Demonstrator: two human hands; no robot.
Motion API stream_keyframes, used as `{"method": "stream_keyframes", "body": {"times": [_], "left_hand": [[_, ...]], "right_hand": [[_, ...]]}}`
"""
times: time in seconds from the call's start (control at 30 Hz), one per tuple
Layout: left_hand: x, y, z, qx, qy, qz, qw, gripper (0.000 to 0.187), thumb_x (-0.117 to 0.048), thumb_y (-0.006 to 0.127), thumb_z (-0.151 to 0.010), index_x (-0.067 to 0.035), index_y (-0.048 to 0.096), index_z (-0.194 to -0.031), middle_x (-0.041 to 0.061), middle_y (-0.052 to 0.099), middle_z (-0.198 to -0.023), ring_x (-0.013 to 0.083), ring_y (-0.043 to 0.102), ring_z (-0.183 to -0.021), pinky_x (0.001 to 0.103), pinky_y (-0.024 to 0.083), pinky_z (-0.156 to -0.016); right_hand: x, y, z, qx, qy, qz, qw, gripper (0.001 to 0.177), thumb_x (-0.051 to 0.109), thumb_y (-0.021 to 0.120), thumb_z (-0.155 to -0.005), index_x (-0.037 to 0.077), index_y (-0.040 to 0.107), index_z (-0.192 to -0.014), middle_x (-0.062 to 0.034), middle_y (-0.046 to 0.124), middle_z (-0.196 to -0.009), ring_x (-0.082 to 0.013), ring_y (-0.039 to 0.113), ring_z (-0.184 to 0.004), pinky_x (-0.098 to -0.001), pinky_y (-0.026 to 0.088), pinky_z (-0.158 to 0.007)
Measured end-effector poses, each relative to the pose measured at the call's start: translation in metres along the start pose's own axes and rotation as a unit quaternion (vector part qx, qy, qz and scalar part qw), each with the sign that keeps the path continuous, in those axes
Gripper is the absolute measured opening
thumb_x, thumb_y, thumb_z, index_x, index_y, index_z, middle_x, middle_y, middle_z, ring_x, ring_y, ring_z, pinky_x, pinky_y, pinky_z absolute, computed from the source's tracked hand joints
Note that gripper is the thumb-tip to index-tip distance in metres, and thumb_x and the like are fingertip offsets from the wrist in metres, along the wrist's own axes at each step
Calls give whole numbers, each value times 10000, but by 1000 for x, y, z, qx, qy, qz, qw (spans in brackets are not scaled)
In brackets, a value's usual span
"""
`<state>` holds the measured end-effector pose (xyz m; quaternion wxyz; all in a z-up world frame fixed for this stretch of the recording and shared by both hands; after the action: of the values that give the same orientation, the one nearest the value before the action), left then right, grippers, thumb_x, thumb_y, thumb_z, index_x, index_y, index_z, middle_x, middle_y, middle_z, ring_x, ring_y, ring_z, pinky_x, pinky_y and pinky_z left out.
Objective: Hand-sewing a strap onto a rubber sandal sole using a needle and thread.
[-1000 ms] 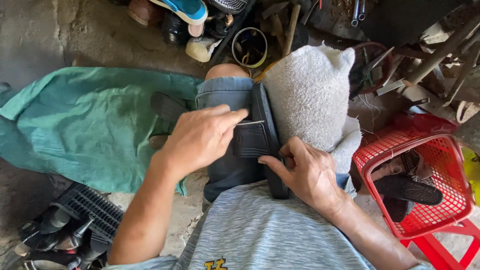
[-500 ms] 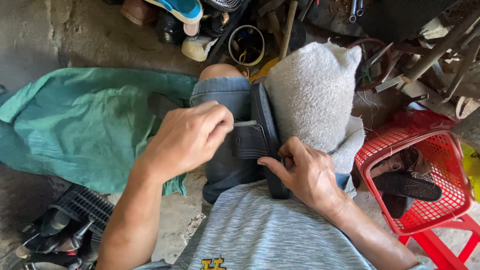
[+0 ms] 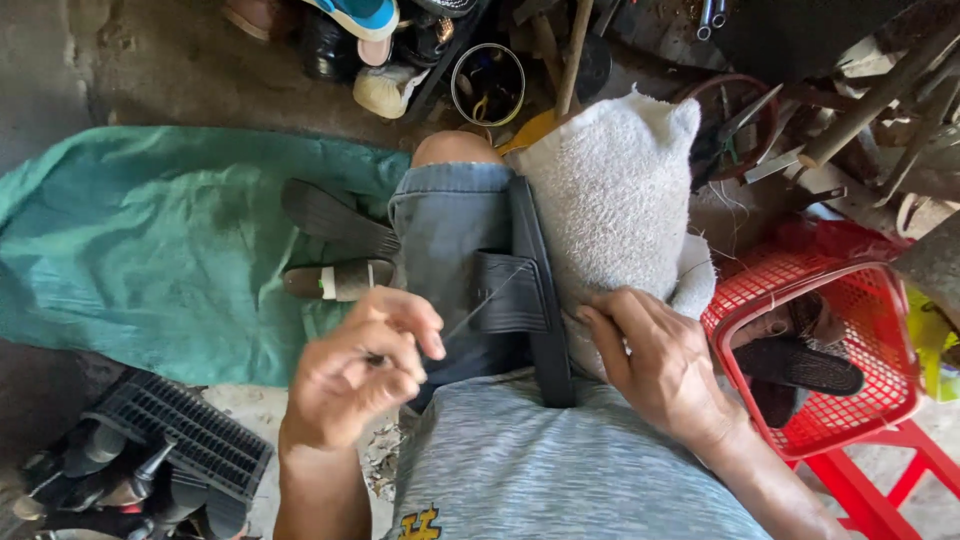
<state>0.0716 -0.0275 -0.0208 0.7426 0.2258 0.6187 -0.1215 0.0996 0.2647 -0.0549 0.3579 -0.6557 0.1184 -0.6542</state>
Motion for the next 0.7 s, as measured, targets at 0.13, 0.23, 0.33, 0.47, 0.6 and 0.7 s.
{"method": "stream_keyframes", "body": {"times": [0.13, 0.23, 0.33, 0.47, 0.6, 0.7], "left_hand": [[20, -6, 6, -57, 29, 73, 995, 181, -237, 637, -1046, -60, 637, -1010, 190, 627, -1202, 148, 550, -721, 432, 615, -954], [15, -4, -2, -46, 13, 100, 994, 233, -239, 637, -1039, -29, 619, -940, 178, 621, -1166, 328, 673, -1125, 541, 587, -1085], [8, 7, -15, -33, 7, 95, 995, 241, -252, 667, -1012, -44, 650, -891, 187, 668, -1130, 383, 687, -1169, 536, 579, -1088], [6, 18, -11, 33, 11, 165, 986, 136, -188, 670, -1038, -76, 662, -961, 145, 676, -1227, 347, 611, -1323, 516, 527, -1160], [6, 29, -1, 43, 2, 103, 994, 217, -284, 636, -1047, -112, 625, -914, 128, 722, -1102, 390, 659, -1289, 343, 543, -750], [7, 41, -2, 26, 27, 84, 996, 213, -264, 584, -1067, -110, 599, -921, 95, 693, -1000, 352, 692, -1099, 407, 597, -858]], "right_hand": [[-21, -5, 34, 34, 74, 4, 997, 86, 159, 652, -971, 108, 680, -1035, -56, 709, -845, -198, 687, -692, -335, 503, -621], [-111, -15, 104, 86, 364, -180, 910, 147, 153, 749, -903, 69, 828, -994, -19, 779, -805, -96, 620, -724, -224, 453, -676], [-166, -25, 132, 74, 445, -271, 850, 212, 86, 638, -972, -71, 744, -1069, -191, 794, -860, -255, 773, -808, -348, 585, -791], [-164, -18, 112, 22, 371, -351, 860, 89, 70, 634, -975, 34, 685, -912, -33, 543, -621, -121, 455, -537, -263, 350, -488], [-164, -20, 92, -223, 360, -41, 905, 174, 147, 718, -1081, -5, 669, -1151, -168, 696, -1133, -269, 650, -973, -402, 491, -838], [-107, -27, 54, -233, 57, 204, 949, 187, 40, 792, -1062, -39, 657, -1164, -239, 681, -1276, -441, 627, -1257, -579, 410, -1111]]}}
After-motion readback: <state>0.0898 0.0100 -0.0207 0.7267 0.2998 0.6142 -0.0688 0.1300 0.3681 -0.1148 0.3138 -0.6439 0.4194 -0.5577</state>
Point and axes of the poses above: each hand's wrist, its own z-axis away from the middle knuckle, its own y-axis out of the palm, x = y × z, the point moved 1 cm from there along -z, towards the middle knuckle
